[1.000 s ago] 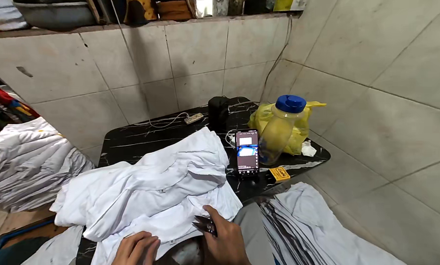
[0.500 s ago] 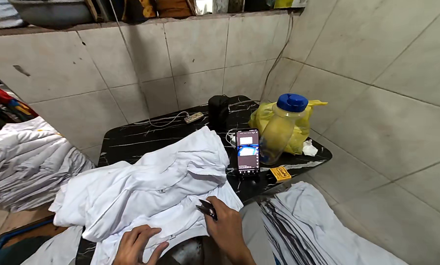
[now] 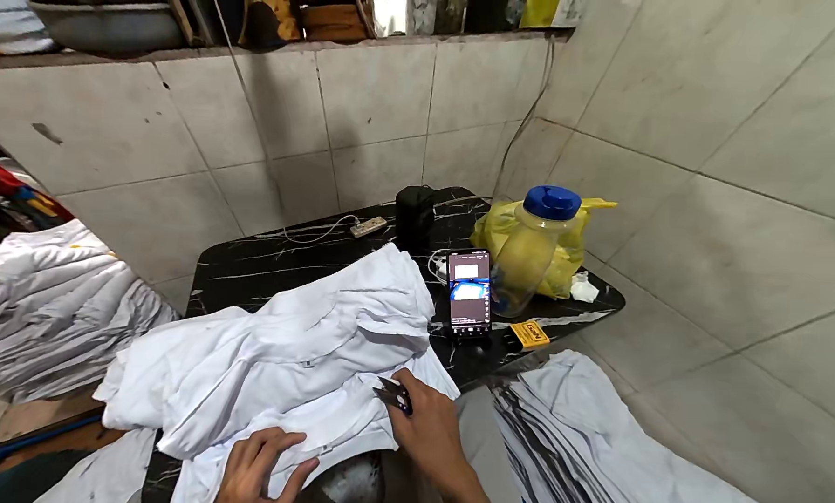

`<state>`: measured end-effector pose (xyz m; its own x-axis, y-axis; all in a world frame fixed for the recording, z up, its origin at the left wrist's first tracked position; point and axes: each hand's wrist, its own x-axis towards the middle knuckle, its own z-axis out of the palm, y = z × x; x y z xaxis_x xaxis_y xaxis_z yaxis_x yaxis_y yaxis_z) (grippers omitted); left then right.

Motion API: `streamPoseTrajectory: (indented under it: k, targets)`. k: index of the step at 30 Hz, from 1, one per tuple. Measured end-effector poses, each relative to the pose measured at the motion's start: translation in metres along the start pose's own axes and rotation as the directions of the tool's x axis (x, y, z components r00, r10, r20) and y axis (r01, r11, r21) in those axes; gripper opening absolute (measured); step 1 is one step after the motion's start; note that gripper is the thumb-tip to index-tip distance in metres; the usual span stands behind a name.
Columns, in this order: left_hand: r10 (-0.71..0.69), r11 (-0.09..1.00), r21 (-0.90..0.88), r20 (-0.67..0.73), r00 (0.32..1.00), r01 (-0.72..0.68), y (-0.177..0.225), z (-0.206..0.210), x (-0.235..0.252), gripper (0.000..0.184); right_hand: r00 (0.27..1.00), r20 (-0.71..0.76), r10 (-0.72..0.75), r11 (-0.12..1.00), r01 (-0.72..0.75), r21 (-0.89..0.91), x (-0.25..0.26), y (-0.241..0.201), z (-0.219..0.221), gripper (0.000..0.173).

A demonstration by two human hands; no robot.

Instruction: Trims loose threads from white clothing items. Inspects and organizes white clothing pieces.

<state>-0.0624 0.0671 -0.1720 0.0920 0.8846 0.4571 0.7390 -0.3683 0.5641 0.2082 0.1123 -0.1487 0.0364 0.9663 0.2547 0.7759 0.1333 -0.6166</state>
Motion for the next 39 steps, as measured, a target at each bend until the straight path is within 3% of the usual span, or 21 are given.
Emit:
streamPoseTrajectory:
  k: [22,39]
  targets:
    - [-0.016,0.999,-0.047,-0.042,0.999,0.014,0.0002,0.0048,-0.0001,0.035,0.992,0.099,0.074,0.994,-0.065,-0.089,0.0037,-0.0041,-0.0058,0.031]
    - [-0.033,0.999,-0.042,-0.019,0.999,0.032,0.0011,0.0041,0.0000,0.034,0.999,0.041,0.031,0.994,-0.027,-0.104,0.0000,-0.0043,-0.0031,0.029]
